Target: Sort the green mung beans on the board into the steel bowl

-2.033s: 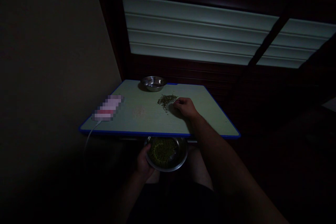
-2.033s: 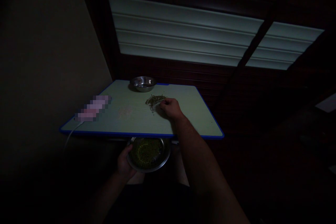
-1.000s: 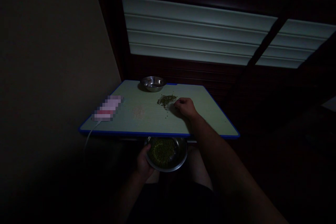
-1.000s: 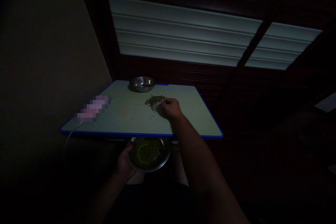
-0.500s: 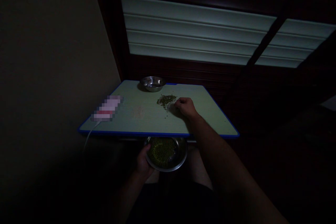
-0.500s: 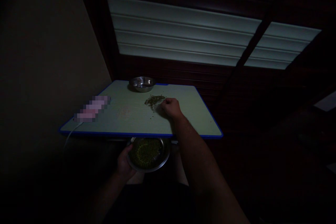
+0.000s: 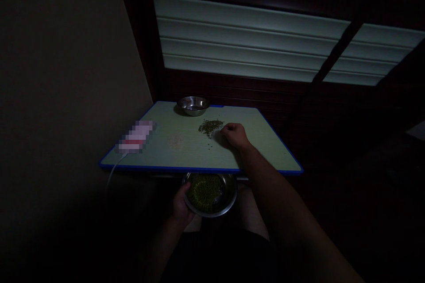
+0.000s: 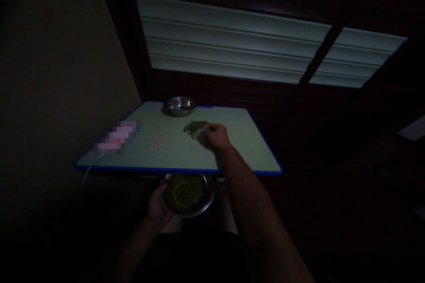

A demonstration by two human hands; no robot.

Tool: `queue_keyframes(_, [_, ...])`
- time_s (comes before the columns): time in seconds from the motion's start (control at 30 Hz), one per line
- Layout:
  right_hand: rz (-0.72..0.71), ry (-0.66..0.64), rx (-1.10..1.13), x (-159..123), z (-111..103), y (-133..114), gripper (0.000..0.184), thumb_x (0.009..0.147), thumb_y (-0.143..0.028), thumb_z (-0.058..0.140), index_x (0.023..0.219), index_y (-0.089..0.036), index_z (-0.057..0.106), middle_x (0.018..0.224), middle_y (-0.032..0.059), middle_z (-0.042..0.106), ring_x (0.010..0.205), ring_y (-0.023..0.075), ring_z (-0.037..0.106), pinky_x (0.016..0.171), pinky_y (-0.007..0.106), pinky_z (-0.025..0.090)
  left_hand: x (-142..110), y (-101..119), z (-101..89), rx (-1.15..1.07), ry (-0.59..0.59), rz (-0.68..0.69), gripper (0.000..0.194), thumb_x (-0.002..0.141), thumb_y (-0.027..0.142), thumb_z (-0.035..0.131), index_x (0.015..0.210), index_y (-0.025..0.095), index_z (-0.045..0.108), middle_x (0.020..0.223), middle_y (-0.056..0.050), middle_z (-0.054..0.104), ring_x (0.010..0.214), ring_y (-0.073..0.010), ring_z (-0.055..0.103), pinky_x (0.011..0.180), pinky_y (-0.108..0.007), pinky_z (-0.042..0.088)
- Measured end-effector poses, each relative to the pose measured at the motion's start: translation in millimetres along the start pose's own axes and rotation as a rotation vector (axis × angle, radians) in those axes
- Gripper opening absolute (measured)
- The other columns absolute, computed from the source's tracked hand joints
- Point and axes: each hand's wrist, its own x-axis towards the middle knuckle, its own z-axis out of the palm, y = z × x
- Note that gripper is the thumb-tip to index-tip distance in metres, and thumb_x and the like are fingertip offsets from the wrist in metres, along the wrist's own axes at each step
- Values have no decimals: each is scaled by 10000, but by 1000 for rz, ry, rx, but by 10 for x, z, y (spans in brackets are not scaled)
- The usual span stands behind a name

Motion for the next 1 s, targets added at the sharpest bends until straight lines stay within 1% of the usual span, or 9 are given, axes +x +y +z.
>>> queue_keyframes(0.1, [-8, 32, -20, 9, 1, 12, 151, 598, -300, 532, 561, -166, 593, 540, -5, 560, 547, 120, 476, 539, 242, 352, -10, 2, 17, -9, 7, 6, 211, 742, 237, 554, 780, 126, 730, 814, -118, 765, 956, -314, 689, 946, -460, 489])
queue_keyframes(0.23, [-31, -15, 19, 1, 8, 0, 178, 608, -329, 549, 582, -163, 606, 564, -1, 579, 567, 124, 493, 564, 244, 371, -15, 6, 18, -10, 16, 3, 205, 745, 232, 554, 776, 129, 729, 811, -119, 765, 958, -313, 688, 952, -464, 484])
queue_keyframes(0.37, [-22, -33, 42, -10, 10, -15, 161, 591, -315, 547, 572, -161, 593, 553, -8, 562, 559, 119, 485, 555, 240, 365, -9, 6, 7, -7, 13, -4, 202, 741, 227, 563, 796, 128, 730, 785, -109, 763, 936, -312, 694, 940, -472, 490])
queue_keyframes(0.57, [-27, -30, 37, -12, 2, -13, 158, 590, -309, 543, 570, -158, 585, 539, -18, 539, 546, 106, 454, 538, 231, 344, 10, -7, 2, -15, 20, 19, 198, 725, 225, 567, 778, 126, 730, 778, -104, 765, 841, -291, 713, 922, -464, 501])
queue_keyframes(0.63, [-25, -48, 49, -19, 0, -21, 154, 588, -307, 546, 567, -159, 579, 532, -23, 527, 535, 101, 440, 527, 229, 336, 11, -6, 2, -3, 22, 15, 204, 725, 228, 560, 775, 131, 731, 787, -103, 767, 846, -289, 713, 924, -463, 500])
queue_keyframes(0.77, [30, -77, 99, -43, -3, -61, 145, 566, -304, 557, 545, -161, 559, 502, -30, 500, 498, 93, 415, 496, 226, 320, 4, -3, -1, 4, -1, 17, 211, 723, 245, 562, 789, 140, 733, 810, -99, 770, 898, -297, 704, 935, -469, 492])
queue_keyframes(1.0, [35, -113, 115, -49, 7, -69, 181, 574, -327, 576, 570, -147, 598, 515, -17, 537, 501, 94, 440, 494, 225, 327, 14, -11, 1, -17, 13, 22, 206, 708, 246, 573, 773, 131, 731, 794, -107, 767, 897, -305, 703, 938, -474, 490])
